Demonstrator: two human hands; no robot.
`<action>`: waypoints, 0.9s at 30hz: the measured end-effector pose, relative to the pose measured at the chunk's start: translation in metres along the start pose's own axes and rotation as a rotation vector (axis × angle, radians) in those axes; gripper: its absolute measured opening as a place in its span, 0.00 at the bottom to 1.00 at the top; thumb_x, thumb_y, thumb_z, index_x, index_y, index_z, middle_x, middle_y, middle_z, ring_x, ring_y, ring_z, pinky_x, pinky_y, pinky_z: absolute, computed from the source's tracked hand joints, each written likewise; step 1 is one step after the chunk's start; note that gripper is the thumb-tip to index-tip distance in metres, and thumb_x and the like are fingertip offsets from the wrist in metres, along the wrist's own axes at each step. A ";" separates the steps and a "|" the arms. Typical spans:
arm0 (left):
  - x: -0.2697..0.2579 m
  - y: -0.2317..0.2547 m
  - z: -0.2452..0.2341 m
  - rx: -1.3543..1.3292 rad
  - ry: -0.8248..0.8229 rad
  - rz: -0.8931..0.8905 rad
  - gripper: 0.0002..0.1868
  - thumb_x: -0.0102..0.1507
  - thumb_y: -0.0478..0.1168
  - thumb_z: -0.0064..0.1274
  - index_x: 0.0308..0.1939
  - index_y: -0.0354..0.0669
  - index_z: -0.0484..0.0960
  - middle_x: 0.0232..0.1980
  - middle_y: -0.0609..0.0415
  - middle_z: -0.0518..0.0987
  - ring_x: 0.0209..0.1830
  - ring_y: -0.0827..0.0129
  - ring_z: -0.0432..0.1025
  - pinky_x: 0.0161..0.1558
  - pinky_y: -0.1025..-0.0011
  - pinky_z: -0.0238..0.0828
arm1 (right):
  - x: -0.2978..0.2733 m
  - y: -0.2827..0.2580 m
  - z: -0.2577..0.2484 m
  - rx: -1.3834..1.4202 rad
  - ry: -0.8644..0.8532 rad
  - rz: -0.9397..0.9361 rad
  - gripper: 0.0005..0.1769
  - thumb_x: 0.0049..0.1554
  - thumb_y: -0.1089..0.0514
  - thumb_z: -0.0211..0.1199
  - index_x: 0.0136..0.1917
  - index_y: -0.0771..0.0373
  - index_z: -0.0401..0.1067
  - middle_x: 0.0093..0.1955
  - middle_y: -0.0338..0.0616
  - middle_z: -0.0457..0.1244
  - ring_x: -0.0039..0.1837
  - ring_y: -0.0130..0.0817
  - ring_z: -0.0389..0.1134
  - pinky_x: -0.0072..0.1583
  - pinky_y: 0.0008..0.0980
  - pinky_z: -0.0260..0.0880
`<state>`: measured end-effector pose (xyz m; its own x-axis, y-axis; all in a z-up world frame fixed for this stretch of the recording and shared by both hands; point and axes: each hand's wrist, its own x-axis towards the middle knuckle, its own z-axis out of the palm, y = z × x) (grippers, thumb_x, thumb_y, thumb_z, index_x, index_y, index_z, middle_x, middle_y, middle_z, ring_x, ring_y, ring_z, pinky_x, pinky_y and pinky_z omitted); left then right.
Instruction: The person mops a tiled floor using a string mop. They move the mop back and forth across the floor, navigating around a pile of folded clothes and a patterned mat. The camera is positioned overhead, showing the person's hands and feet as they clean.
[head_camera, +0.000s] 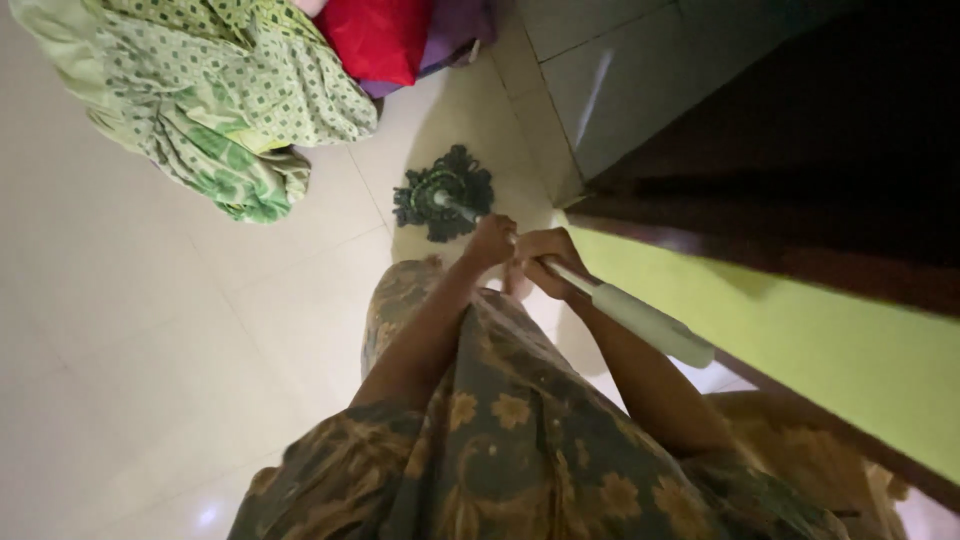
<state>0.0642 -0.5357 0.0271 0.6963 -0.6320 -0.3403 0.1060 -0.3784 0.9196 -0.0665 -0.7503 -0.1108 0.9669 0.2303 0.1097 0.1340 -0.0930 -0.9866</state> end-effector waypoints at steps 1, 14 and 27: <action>0.015 0.003 0.013 -0.006 0.006 -0.001 0.18 0.50 0.29 0.53 0.45 0.32 0.82 0.40 0.37 0.80 0.44 0.44 0.78 0.47 0.53 0.73 | 0.027 -0.118 -0.016 -0.001 -0.008 0.002 0.15 0.51 0.66 0.58 0.24 0.61 0.64 0.23 0.42 0.55 0.26 0.36 0.53 0.32 0.37 0.56; 0.113 0.093 0.091 0.274 -0.110 -0.062 0.26 0.54 0.40 0.59 0.58 0.44 0.83 0.58 0.44 0.82 0.64 0.46 0.73 0.63 0.51 0.70 | 0.128 -0.314 -0.121 0.022 -0.002 -0.116 0.15 0.58 0.58 0.67 0.31 0.61 0.72 0.28 0.36 0.61 0.32 0.26 0.63 0.43 0.29 0.65; 0.061 0.006 0.037 0.266 0.086 -0.293 0.26 0.55 0.40 0.51 0.57 0.39 0.83 0.55 0.40 0.83 0.61 0.45 0.75 0.62 0.53 0.72 | 0.149 -0.261 -0.048 0.177 0.013 -0.375 0.20 0.57 0.56 0.67 0.27 0.63 0.67 0.25 0.40 0.58 0.26 0.31 0.56 0.29 0.33 0.57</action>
<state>0.0813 -0.6019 0.0044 0.7219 -0.4169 -0.5523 0.1292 -0.7029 0.6994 0.0530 -0.7386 0.1691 0.8610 0.2042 0.4657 0.4391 0.1633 -0.8835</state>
